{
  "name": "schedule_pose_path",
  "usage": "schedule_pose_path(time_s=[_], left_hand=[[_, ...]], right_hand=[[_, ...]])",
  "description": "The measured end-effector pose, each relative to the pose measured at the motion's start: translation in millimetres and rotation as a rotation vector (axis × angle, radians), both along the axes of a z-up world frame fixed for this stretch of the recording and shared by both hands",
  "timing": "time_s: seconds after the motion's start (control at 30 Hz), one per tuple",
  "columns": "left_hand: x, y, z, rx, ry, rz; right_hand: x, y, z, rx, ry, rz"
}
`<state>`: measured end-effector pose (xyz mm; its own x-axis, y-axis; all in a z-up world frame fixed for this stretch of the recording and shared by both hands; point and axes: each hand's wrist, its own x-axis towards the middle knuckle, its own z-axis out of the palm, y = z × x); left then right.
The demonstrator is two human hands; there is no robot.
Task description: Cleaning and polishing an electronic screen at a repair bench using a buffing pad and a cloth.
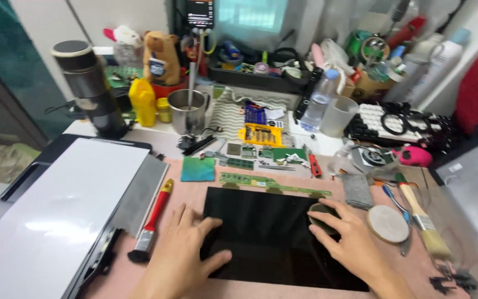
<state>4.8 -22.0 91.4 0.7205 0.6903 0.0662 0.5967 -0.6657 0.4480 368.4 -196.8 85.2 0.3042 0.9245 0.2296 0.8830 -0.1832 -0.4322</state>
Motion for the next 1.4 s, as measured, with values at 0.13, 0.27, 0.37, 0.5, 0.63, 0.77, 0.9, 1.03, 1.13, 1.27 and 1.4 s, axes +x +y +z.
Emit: schedule_pose_path(time_s=[0.13, 0.27, 0.37, 0.5, 0.63, 0.77, 0.9, 1.03, 1.13, 1.27, 1.4], left_hand=[[2, 8, 9, -0.024, -0.342, 0.091], [12, 6, 11, -0.181, -0.697, 0.325], [13, 4, 5, -0.26, -0.761, 0.417], [14, 12, -23, -0.244, -0.827, 0.387], [16, 14, -30, -0.238, -0.873, 0.374], [15, 14, -32, -0.076, -0.902, 0.315], [19, 17, -43, 0.007, -0.887, 0.296], [20, 16, -39, 0.047, -0.885, 0.28], [18, 13, -34, -0.016, -0.823, 0.318], [17, 13, -34, -0.034, -0.81, 0.303], [16, 15, -35, -0.1, -0.803, 0.295]], right_hand=[[-10, 5, 2, -0.003, -0.016, -0.064], [-59, 30, 15, 0.089, 0.008, -0.033], [-105, 65, 14, 0.211, -0.006, 0.221], [-162, 114, 20, 0.191, 0.019, 0.5], [-176, 148, -1, 0.128, 0.026, 0.504], [-180, 153, -15, 0.143, 0.091, 0.5], [-176, 156, -22, 0.145, 0.079, 0.494], [-177, 157, -27, 0.097, 0.021, 0.466], [-180, 159, -25, 0.031, 0.099, 0.446], [-182, 161, -27, 0.041, 0.057, 0.436], [-181, 162, -27, 0.07, 0.065, 0.444]])
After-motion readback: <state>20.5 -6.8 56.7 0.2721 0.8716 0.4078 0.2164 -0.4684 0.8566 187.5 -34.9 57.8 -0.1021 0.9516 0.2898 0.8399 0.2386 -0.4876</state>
